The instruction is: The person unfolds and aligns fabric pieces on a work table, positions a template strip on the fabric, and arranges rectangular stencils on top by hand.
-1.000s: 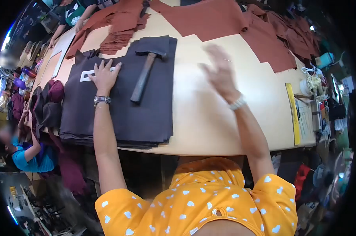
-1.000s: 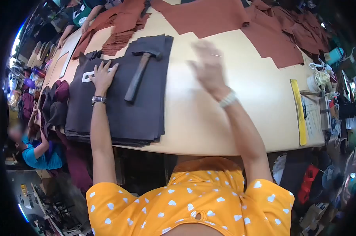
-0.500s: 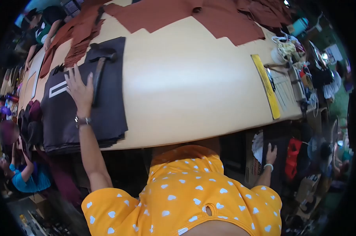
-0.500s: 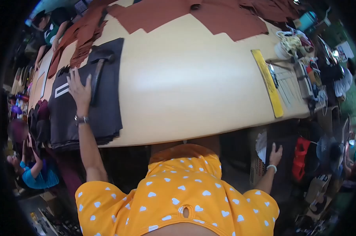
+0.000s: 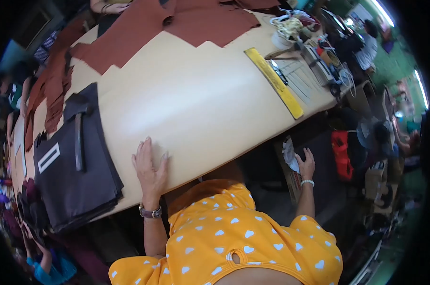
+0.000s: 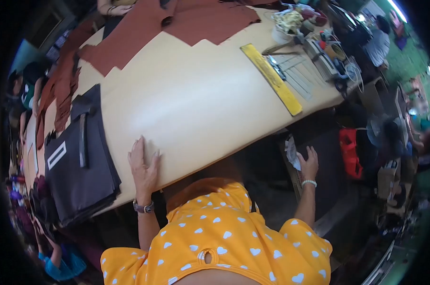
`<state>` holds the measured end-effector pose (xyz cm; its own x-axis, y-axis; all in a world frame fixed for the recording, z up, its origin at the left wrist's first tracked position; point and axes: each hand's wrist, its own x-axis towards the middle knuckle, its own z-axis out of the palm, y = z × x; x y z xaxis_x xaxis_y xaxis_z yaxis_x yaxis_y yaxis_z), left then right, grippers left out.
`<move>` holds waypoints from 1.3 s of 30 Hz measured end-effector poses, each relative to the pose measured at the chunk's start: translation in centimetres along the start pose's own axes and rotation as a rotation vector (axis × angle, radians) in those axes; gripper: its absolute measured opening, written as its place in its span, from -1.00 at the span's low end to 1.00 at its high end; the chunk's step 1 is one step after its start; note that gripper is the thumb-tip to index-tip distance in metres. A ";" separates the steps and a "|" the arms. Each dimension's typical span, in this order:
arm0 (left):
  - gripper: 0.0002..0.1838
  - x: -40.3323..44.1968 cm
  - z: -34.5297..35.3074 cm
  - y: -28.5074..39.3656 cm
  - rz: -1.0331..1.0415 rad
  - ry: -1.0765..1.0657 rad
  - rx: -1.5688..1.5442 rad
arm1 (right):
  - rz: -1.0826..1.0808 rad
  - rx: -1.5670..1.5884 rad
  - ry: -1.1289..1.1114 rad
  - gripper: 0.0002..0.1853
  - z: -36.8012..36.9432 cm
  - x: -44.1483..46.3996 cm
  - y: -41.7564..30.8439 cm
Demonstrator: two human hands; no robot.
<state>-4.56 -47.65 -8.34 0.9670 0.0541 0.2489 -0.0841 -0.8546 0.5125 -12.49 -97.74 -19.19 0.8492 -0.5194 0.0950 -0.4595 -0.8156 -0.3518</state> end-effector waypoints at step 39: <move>-0.39 -0.2 0.2 -0.4 0.036 -0.013 0.009 | 0.433 0.330 0.741 -0.77 -3.3 7.3 10.7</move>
<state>-4.72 -47.40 -8.75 0.9664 0.0167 0.2564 -0.1168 -0.8604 0.4961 -12.05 -111.08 -19.14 0.1843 -0.8861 0.4253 -0.5042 -0.4567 -0.7329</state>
